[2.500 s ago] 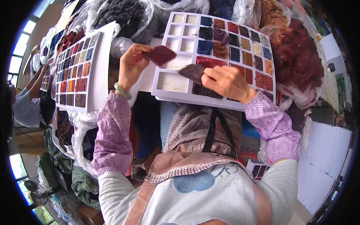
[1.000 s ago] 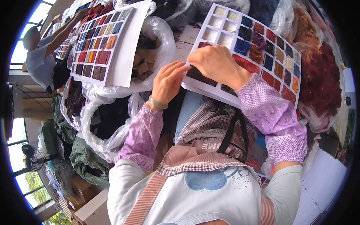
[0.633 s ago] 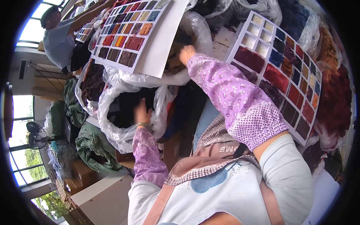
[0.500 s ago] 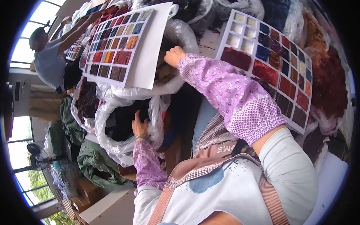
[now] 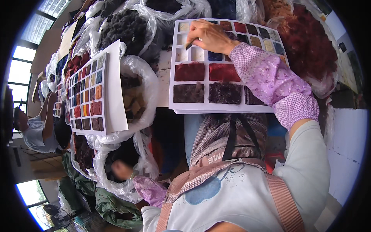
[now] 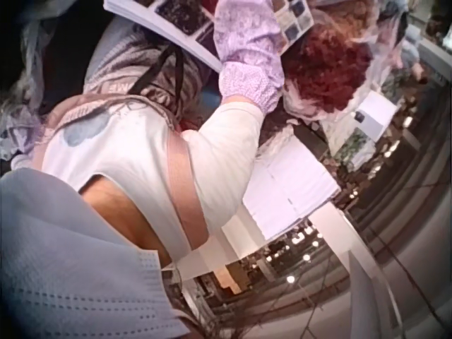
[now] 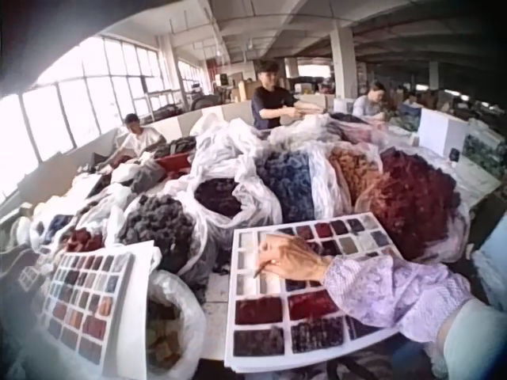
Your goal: Sorting dyed fibers into a color sample board.
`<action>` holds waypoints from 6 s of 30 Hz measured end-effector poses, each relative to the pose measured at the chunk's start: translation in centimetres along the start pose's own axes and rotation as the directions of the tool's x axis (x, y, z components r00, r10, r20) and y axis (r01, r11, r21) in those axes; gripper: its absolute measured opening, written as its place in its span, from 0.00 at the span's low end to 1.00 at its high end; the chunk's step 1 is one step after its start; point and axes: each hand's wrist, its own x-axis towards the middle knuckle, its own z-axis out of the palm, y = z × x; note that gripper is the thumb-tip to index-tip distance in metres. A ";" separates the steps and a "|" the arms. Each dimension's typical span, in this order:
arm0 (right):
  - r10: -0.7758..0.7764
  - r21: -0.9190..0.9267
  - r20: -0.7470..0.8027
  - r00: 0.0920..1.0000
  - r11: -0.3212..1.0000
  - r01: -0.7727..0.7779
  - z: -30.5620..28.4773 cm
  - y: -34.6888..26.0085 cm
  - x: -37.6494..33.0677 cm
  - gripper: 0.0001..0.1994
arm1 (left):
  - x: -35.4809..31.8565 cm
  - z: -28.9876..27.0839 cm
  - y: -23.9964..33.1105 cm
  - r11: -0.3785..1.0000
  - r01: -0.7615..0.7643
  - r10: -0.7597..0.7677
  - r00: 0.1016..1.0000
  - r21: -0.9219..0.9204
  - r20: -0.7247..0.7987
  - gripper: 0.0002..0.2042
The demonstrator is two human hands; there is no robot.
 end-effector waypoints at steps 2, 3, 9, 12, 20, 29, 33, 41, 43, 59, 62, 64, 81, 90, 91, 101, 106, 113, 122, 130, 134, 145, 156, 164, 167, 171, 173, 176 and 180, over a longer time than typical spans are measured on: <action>0.081 0.104 0.131 0.988 0.990 -0.095 -0.6 0.6 -1.8 0.04 | 0.1 -1.6 0.4 0.984 0.159 -0.165 0.984 -0.080 -0.070 0.12; 0.067 0.121 0.107 0.992 0.989 -0.080 0.0 0.7 -2.3 0.02 | 0.4 -2.4 0.7 0.972 0.187 -0.200 0.977 -0.140 -0.080 0.12; -0.145 0.048 0.026 0.989 0.988 0.144 1.7 1.8 -4.6 0.03 | 2.6 -3.7 2.0 0.979 0.195 -0.184 0.972 0.063 -0.148 0.17; -0.083 0.021 -0.107 0.991 0.996 0.086 1.6 2.7 -4.1 0.06 | 3.3 -4.6 3.7 0.990 0.096 -0.127 0.925 -0.104 -0.358 0.14; 0.066 -0.118 -0.098 0.993 0.990 -0.077 4.3 11.2 -1.6 0.05 | 2.0 2.8 27.9 0.513 0.189 0.421 0.794 -0.837 0.438 0.11; 0.219 0.043 0.196 0.956 0.972 -0.232 3.7 10.0 -2.3 0.15 | -5.1 20.9 47.0 0.635 0.150 0.711 0.269 -0.758 0.650 0.12; 0.205 0.076 0.041 0.978 0.975 -0.207 5.1 11.6 -3.7 0.14 | -8.2 23.8 48.9 0.701 -0.115 0.706 0.260 -0.704 0.659 0.11; 0.448 0.343 0.076 0.891 0.827 -0.446 4.8 10.8 -2.1 0.17 | -7.5 26.1 46.9 0.425 -0.223 0.900 0.001 -0.877 0.436 0.14; 0.447 0.375 0.085 0.891 0.814 -0.444 5.1 11.2 -1.8 0.14 | -8.3 26.3 46.3 0.348 -0.209 0.926 -0.074 -0.914 0.369 0.18; 0.686 -0.092 0.469 0.556 0.664 -0.742 7.6 13.1 1.5 0.22 | -7.5 25.5 47.1 0.253 -0.418 0.851 -0.333 -0.872 0.406 0.24; 0.639 -0.036 0.551 0.536 0.660 -0.750 8.0 14.0 1.7 0.23 | -7.7 26.4 46.3 0.223 -0.307 0.919 -0.250 -0.925 0.304 0.24; 0.518 0.105 0.672 0.529 0.641 -0.761 8.7 14.3 2.5 0.26 | -7.8 27.2 45.1 0.190 -0.193 0.959 -0.175 -0.963 0.224 0.24; 0.347 0.373 0.675 0.651 0.601 -0.707 11.9 15.9 3.7 0.17 | -7.4 25.5 48.1 0.817 0.407 0.457 -0.026 -0.409 0.889 0.17; 0.308 0.338 0.832 0.462 0.380 -0.861 9.9 15.4 4.6 0.21 | -8.1 28.6 47.3 0.781 0.436 0.509 -0.030 -0.447 0.860 0.14; 0.305 0.327 0.827 0.472 0.422 -0.846 10.2 15.3 4.9 0.21 | -7.6 27.3 47.3 0.796 0.496 0.453 -0.110 -0.346 0.884 0.14; 0.407 0.318 0.812 0.419 0.294 -0.901 10.7 18.3 3.8 0.21 | -7.8 27.4 48.7 0.824 0.137 0.545 0.076 -0.550 0.835 0.17; 0.326 0.296 0.846 0.423 0.372 -0.880 8.6 17.4 6.3 0.18 | -5.5 25.9 49.9 0.783 0.179 0.607 -0.012 -0.596 0.794 0.14; 0.232 0.302 0.883 0.408 0.387 -0.871 9.0 17.6 5.8 0.19 | -7.3 26.8 49.5 0.712 0.484 0.653 -0.191 -0.509 0.733 0.12; 0.244 0.313 0.803 0.543 0.603 -0.734 9.3 17.2 5.7 0.18 | -9.7 28.0 49.7 0.553 0.145 0.810 0.137 -0.820 0.570 0.14; 0.511 0.249 0.355 0.783 0.755 -0.606 10.7 20.0 14.0 0.12 | 8.5 26.5 49.5 0.768 -0.460 0.640 0.518 -0.446 0.567 0.11; 0.416 -0.009 0.072 0.906 0.909 -0.417 17.4 26.4 16.0 0.13 | 17.0 31.1 46.9 0.763 -0.580 0.644 0.646 -0.285 0.409 0.14; 0.281 -0.347 0.011 0.960 0.901 -0.260 22.6 33.6 16.0 0.16 | 26.4 39.3 44.5 0.720 -0.687 0.616 0.567 -0.099 0.547 0.27; 0.463 0.054 0.015 0.886 0.885 -0.463 14.1 27.2 17.1 0.12 | 24.8 38.3 43.9 0.820 -0.571 0.565 0.790 -0.051 0.238 0.12; 0.246 -0.298 0.199 0.949 0.937 -0.181 7.2 25.4 9.5 0.14 | 27.0 33.6 44.5 0.780 -0.616 0.583 0.780 0.112 0.227 0.08; 0.467 -0.069 -0.005 0.884 0.882 -0.466 4.0 21.3 7.2 0.13 | 25.8 32.7 43.8 0.753 -0.658 0.626 0.723 0.014 0.293 0.10; 0.448 0.036 0.085 0.890 0.891 -0.452 -0.4 10.8 4.4 0.09 | 28.1 36.4 39.4 0.729 -0.683 0.634 0.700 0.049 0.330 0.19; 0.323 -0.036 0.143 0.936 0.946 -0.321 -1.6 6.1 2.2 0.06 | 30.1 37.3 38.6 0.765 -0.643 0.523 0.591 -0.032 0.614 0.22; 0.243 -0.074 0.300 0.922 0.970 -0.231 -1.7 2.4 0.5 0.05 | 28.9 36.7 38.9 0.789 -0.587 0.515 0.474 -0.179 0.714 0.18; 0.031 -0.137 0.358 0.933 0.990 0.020 1.2 1.5 0.5 0.05 | 26.8 36.1 39.5 0.792 -0.610 0.547 0.687 -0.030 0.478 0.14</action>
